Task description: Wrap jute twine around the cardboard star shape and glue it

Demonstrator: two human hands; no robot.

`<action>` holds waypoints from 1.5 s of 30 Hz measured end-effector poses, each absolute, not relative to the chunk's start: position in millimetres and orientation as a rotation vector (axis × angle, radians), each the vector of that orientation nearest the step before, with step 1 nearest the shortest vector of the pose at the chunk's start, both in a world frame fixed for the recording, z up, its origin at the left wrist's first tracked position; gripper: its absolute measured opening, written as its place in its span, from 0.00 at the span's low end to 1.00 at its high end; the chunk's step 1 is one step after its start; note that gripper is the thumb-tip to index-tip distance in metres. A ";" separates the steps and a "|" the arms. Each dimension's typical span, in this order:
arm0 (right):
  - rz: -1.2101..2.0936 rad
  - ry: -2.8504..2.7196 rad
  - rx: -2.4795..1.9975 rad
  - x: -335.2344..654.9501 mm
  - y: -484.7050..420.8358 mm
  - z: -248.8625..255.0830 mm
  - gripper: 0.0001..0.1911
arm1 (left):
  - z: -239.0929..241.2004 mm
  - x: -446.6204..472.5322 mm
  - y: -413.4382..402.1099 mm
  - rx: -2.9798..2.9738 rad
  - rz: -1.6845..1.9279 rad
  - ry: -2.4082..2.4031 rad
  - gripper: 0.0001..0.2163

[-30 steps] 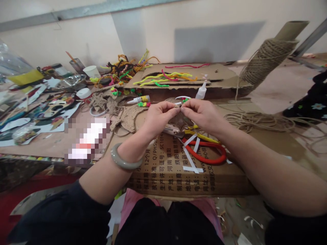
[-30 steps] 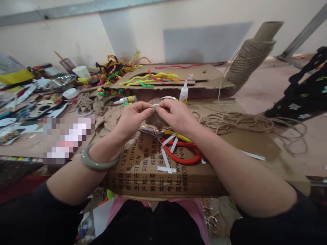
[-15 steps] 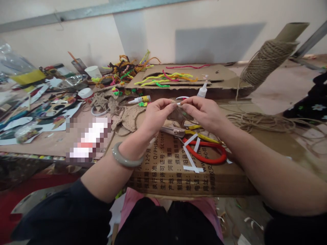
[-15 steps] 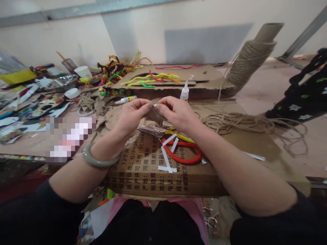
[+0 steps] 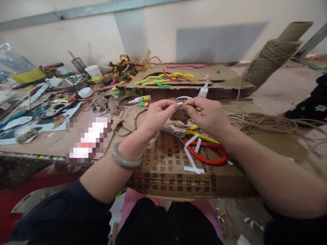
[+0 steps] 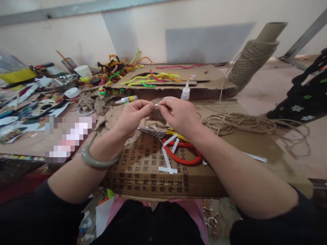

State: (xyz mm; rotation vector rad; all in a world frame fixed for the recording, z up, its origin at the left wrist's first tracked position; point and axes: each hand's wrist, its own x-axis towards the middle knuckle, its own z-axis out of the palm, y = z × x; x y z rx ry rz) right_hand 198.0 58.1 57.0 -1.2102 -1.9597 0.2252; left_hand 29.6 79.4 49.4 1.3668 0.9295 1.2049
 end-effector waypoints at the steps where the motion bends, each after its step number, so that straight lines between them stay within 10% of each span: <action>1: 0.218 -1.961 -1.219 198.1 58.4 56.7 0.11 | 48.9 29.8 79.8 1.374 1.203 0.930 0.05; 45: 0.132 -1.952 -1.319 196.3 56.2 56.4 0.10 | 49.6 30.9 78.8 1.253 1.079 0.995 0.01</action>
